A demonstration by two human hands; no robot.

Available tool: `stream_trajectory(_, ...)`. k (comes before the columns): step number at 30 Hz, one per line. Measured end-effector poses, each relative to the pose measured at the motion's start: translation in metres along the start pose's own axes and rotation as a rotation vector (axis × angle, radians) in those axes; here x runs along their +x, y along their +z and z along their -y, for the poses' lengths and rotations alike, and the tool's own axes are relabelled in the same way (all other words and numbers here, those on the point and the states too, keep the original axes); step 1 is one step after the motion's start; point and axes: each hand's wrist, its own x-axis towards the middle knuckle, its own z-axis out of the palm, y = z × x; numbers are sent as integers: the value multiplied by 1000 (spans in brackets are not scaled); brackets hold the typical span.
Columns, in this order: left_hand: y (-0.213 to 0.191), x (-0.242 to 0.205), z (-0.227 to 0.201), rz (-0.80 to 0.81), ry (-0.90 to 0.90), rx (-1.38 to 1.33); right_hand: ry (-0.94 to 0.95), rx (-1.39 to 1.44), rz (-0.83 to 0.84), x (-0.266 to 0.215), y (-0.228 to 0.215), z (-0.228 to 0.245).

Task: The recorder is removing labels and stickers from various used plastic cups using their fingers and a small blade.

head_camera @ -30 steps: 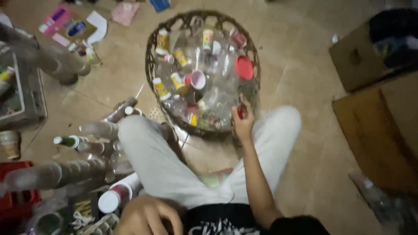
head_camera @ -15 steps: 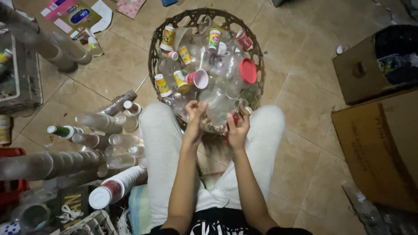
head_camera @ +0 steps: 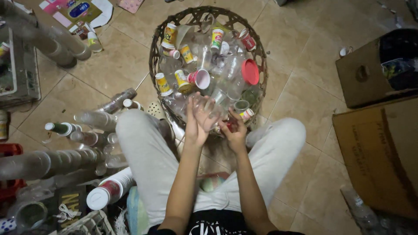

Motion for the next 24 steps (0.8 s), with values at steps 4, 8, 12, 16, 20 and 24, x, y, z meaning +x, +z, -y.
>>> stream_trajectory(4, 6, -4, -11, -38, -12, -121, 0, 65, 97, 13, -10, 3)
stream_trajectory(8, 4, -9, -24, 7, 15, -169, 135, 294, 190, 26, -18, 17)
stream_trajectory(12, 3, -10, -27, 3, 74, -87, 232, 443, 138, 24, -21, 15)
stream_trajectory(16, 5, -15, -28, 26, 58, -123, 229, 747, 298, 21, -16, 27)
stream_trajectory(20, -8, -9, -21, 26, 96, -9, 341, 907, 362, 21, 0, 82)
stream_trajectory(24, -12, -7, -20, 0, 111, 43, 409, 999, 407, 20, 1, 69)
